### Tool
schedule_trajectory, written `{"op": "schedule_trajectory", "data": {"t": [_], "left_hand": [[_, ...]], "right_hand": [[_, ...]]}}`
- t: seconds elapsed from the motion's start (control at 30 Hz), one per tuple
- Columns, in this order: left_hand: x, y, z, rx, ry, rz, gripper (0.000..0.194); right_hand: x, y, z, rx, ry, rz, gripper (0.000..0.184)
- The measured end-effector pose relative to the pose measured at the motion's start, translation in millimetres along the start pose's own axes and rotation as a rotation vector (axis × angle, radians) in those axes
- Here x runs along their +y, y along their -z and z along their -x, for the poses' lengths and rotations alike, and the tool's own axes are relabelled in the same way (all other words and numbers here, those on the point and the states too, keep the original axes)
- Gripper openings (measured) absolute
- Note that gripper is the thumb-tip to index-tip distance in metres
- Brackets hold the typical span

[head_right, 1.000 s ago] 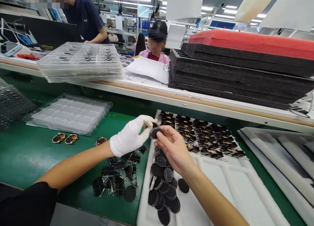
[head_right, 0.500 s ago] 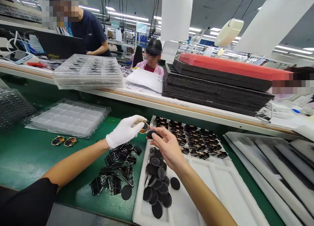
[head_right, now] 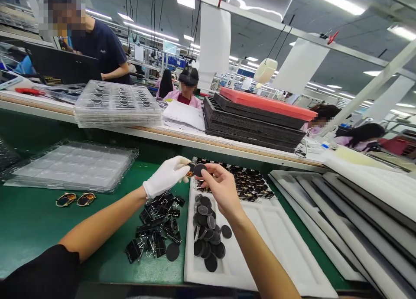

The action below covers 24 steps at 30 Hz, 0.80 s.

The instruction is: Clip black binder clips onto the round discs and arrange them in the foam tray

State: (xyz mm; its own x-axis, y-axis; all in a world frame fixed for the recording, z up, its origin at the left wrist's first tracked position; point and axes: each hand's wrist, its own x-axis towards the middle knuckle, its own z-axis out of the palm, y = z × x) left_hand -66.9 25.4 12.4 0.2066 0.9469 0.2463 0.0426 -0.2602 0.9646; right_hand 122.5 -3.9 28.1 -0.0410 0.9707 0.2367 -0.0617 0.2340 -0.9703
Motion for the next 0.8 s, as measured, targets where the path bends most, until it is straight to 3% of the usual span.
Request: {"op": "schedule_trajectory", "data": {"t": [0.17, 0.37, 0.43, 0.5, 0.6, 0.73, 0.8], "left_hand": [[9, 6.5, 0, -0.054, -0.035, 0.152, 0.035], [9, 1.8, 2, -0.127, -0.021, 0.146, 0.037], [8, 0.2, 4, -0.153, -0.02, 0.11, 0.034], [9, 0.7, 5, -0.195, -0.014, 0.088, 0.03], [13, 4.1, 6, -0.263, 0.035, 0.128, 0.025], [13, 5.0, 3, -0.302, 0.165, 0.281, 0.021], [8, 3.3, 1, -0.306, 0.14, 0.265, 0.023]], "right_hand": [[3, -11, -2, 0.116, 0.069, 0.015, 0.039], [7, -1, 5, 0.173, 0.117, 0.105, 0.031], [10, 3, 9, 0.192, 0.342, 0.292, 0.019], [15, 8, 13, 0.191, 0.69, 0.561, 0.008], [23, 15, 14, 0.109, 1.1, 0.904, 0.03], [32, 16, 4, 0.006, 1.25, 1.087, 0.05], [34, 10, 0, -0.01, 1.264, 1.125, 0.053]]}}
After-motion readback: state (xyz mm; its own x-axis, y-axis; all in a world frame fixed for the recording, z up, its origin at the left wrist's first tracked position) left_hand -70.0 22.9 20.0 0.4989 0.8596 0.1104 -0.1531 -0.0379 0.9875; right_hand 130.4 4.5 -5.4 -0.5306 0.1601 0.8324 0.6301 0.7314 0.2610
